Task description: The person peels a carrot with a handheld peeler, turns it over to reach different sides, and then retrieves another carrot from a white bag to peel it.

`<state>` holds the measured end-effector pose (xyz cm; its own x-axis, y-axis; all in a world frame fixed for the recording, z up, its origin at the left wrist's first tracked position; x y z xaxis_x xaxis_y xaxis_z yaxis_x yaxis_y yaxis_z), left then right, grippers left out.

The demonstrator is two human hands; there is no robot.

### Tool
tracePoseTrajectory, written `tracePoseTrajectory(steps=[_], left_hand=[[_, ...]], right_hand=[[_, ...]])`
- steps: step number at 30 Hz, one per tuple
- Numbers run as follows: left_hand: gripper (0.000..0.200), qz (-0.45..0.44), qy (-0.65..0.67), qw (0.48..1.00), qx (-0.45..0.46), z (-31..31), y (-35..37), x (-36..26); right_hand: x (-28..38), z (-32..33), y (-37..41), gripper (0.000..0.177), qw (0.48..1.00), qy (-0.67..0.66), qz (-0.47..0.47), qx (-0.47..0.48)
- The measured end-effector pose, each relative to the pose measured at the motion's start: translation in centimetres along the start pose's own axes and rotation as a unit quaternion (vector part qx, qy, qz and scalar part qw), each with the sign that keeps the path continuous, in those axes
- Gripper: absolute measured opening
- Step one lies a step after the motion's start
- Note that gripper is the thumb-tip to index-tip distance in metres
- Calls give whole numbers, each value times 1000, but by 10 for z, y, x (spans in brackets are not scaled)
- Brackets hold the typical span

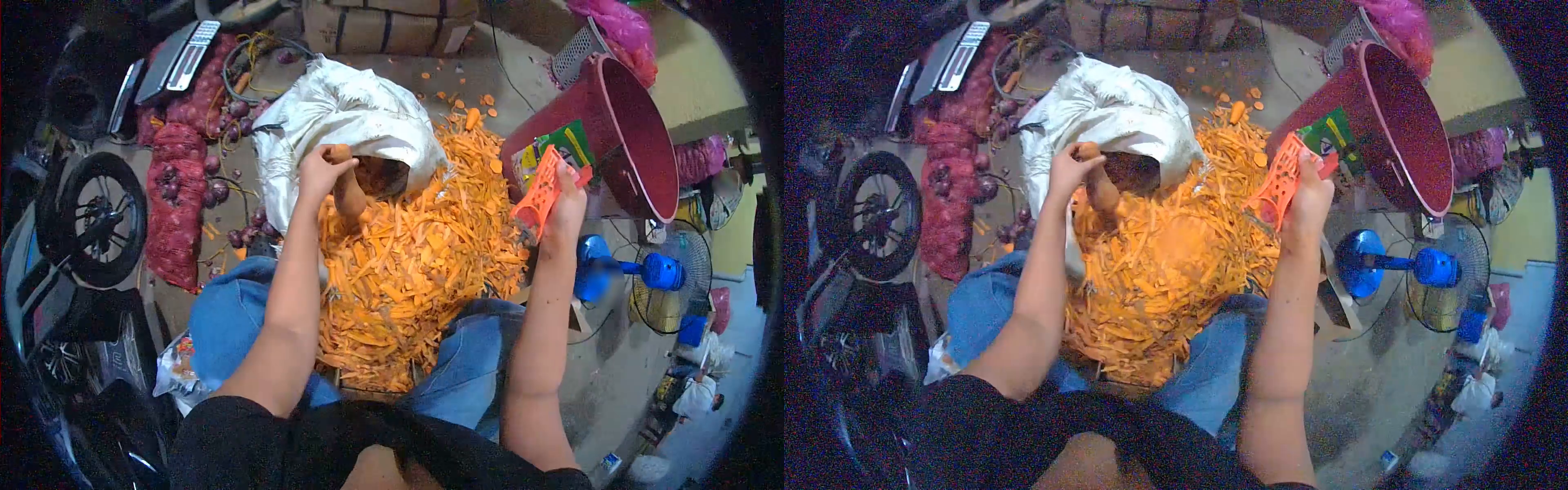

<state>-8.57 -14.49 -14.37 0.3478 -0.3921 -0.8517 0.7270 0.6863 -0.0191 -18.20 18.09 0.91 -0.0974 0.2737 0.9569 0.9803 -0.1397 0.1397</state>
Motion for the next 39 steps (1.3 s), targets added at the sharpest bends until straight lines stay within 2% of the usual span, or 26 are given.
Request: tracePoseTrajectory(steps=[3,4,6,9,10,12,14,15,16,18,20,22,23,24,26,27,28,30,31,33,34,37,39], left_hand=[[37,-7,150,985,85,44,1,-76],[42,-51,248,960,119,54,-3,-97],[49,-47,391,902,179,78,-7,-139],[61,28,517,805,290,118,27,-206],[61,23,516,806,289,118,43,-203],[59,262,568,705,336,96,80,-174],[54,300,601,679,296,69,111,-144],[52,335,595,671,290,49,115,-120],[50,371,591,657,284,31,118,-100],[45,394,575,619,362,21,121,-98],[44,390,538,671,329,20,125,-111],[43,413,555,642,330,22,130,-125],[42,431,570,618,327,21,131,-127],[42,434,571,615,327,16,129,-125],[41,436,572,635,282,9,126,-117],[39,422,557,663,271,9,125,-116],[39,424,560,659,268,9,124,-115],[39,386,539,698,271,11,119,-115],[39,388,539,697,271,11,119,-113],[37,422,552,646,315,10,120,-112],[37,423,552,646,315,10,118,-113],[35,382,550,667,327,17,115,-118],[33,365,493,708,350,23,113,-118]], right_hand=[[-10,8,-10,14,999,-33,24,6],[-11,5,-9,14,998,-46,29,8],[-13,0,-2,15,998,-58,-24,29],[-28,-8,1,14,999,-29,-31,26],[-27,-15,6,13,998,-17,-36,37],[-25,-22,15,12,999,11,-1,47],[-42,-27,11,19,995,32,-70,68],[-49,-32,11,12,992,-19,-68,106],[-46,-36,16,12,992,-14,-70,103],[-42,-46,35,12,983,-53,-130,117],[-48,-51,39,14,987,-50,-125,85],[-44,-58,55,17,977,-41,-148,147],[-46,-62,59,20,978,-48,-157,131],[-48,-64,60,20,978,-44,-159,129],[-54,-66,61,22,982,2,-148,114],[-56,-68,60,22,982,7,-150,117],[-59,-69,58,23,983,19,-148,106],[-62,-70,54,24,984,30,-147,95],[-63,-71,52,24,983,7,-159,88],[-64,-73,50,24,982,-17,-170,81],[-63,-74,50,24,982,-27,-169,81],[-55,-75,50,24,982,-17,-171,80],[-55,-70,44,24,982,1,-172,81]])
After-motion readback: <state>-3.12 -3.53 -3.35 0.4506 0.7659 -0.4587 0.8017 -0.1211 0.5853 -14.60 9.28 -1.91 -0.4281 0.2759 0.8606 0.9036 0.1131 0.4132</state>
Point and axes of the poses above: each hand's wrist, its own y-axis away from the middle knuckle, its own z-axis out of the back of the hand, x = y × z, the point moved 3 cm from there along -y, towards the middle knuckle, and after that the axes turned 6 degrees about -x, right-handed, at the moved point
